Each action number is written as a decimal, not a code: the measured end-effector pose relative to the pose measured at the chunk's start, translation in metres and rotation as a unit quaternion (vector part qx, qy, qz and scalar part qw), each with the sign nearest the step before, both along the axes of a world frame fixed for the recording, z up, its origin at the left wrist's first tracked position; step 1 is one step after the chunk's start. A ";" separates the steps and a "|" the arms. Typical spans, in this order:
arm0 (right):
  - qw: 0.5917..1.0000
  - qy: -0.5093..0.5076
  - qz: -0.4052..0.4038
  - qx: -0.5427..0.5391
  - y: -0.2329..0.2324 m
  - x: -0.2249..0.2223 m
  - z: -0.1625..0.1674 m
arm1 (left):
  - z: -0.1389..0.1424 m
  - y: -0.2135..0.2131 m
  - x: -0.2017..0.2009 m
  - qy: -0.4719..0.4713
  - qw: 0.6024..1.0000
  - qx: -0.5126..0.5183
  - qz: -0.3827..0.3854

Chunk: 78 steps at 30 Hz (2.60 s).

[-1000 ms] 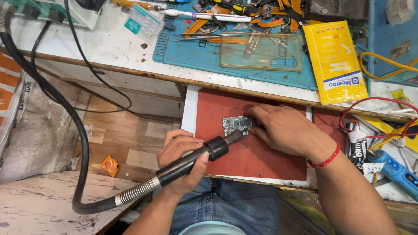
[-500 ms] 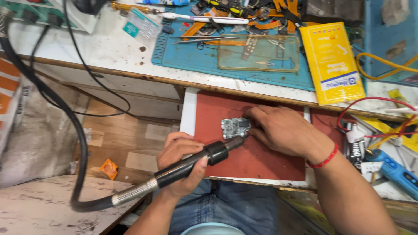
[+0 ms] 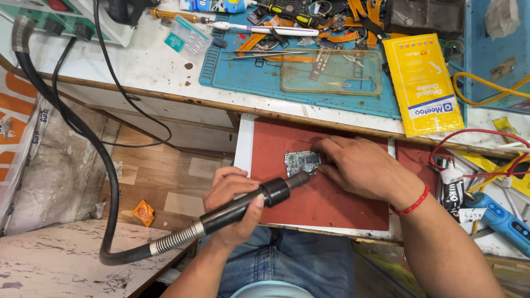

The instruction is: The person holds a small circuit board on a red mat with one hand and directs a hot air gun at the board with the other, repositioning the board and the nozzle repeatedly while heating different areas of the board throughout the clip.

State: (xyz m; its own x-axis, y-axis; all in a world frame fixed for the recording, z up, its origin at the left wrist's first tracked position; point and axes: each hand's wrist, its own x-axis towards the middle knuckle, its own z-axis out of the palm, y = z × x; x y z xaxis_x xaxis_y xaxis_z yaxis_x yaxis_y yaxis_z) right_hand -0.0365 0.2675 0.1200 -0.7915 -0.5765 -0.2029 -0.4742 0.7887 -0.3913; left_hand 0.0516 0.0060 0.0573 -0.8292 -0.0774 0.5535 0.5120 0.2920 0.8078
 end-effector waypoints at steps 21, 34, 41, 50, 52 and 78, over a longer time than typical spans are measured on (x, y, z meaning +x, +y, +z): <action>1.000 -0.013 -0.008 0.001 -0.002 0.001 -0.004 | -0.006 0.001 0.003 -0.027 0.999 0.028 0.038; 1.000 0.001 -0.003 0.002 0.001 -0.002 -0.009 | -0.008 0.003 -0.001 -0.002 1.000 0.002 0.009; 1.000 0.021 0.009 -0.021 -0.003 -0.003 -0.010 | -0.013 -0.001 -0.003 0.008 1.000 0.009 -0.009; 1.000 0.005 0.002 -0.015 -0.004 -0.005 -0.011 | -0.016 -0.002 -0.005 -0.005 0.999 0.029 0.013; 1.000 -0.008 -0.007 0.000 -0.004 -0.004 -0.010 | -0.015 -0.001 -0.004 -0.017 0.999 0.035 0.026; 1.000 0.006 0.003 -0.014 -0.008 -0.006 -0.011 | -0.017 -0.006 -0.003 -0.006 1.000 0.012 0.011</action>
State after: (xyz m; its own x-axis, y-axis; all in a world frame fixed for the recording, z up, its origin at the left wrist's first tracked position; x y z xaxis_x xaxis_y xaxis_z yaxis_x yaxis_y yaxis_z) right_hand -0.0428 0.2598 0.1086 -0.7899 -0.5869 -0.1777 -0.4840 0.7747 -0.4069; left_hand 0.0484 0.0002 0.0406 -0.8333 -0.1087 0.5420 0.4967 0.2829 0.8205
